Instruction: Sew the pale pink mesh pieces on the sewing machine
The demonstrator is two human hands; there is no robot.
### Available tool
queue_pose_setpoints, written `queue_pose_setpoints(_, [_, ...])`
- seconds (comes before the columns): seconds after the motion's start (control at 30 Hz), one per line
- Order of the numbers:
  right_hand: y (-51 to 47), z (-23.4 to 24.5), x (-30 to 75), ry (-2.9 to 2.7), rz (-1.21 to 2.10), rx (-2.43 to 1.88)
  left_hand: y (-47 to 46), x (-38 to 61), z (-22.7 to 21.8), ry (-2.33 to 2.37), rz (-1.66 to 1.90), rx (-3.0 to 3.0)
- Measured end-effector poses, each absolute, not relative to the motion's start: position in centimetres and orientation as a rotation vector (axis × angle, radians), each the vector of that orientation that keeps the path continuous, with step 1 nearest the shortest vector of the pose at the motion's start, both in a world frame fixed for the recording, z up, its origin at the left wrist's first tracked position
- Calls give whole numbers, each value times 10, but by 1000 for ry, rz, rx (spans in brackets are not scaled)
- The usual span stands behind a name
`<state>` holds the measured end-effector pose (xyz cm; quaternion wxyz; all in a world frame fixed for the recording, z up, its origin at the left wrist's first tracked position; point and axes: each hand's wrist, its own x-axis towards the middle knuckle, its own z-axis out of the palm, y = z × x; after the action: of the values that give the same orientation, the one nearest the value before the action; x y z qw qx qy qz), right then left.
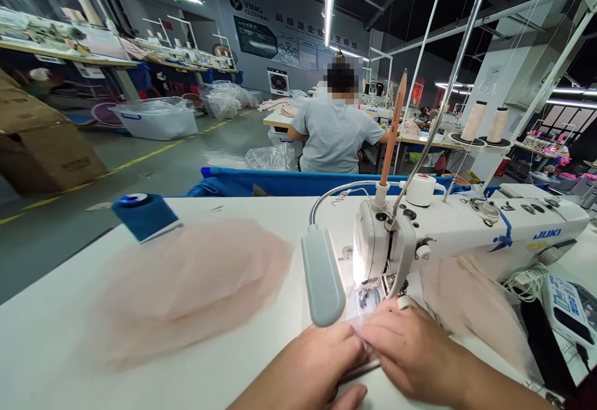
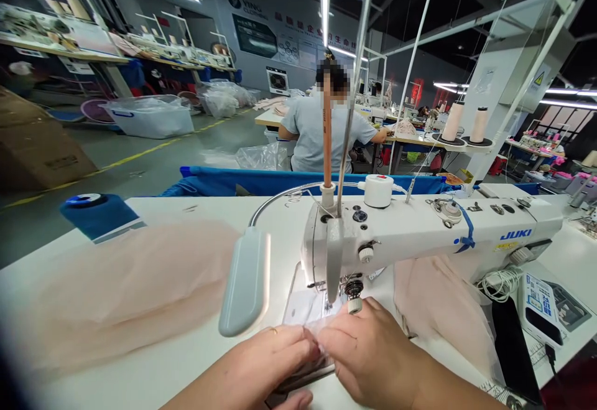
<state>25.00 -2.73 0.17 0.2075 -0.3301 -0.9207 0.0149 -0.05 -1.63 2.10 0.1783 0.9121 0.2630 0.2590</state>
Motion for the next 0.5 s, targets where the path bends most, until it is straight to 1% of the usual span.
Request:
queue_pose_setpoints(0.07, [-27,1,251,-2609,32,-1002,-13,0,23,798,733,2547])
queue_pose_setpoints(0.17, [-27,0,253,-2631,-34,-1037,-7,0,15,869,770,2648])
queue_pose_setpoints(0.27, [-29,0,255,-2629,-76,-1029,-4,-1,6,841,840,2755])
queue_pose_setpoints(0.5, [-31,0,252,-2572,-136,-1000,-1,0,-1,785,898,2755])
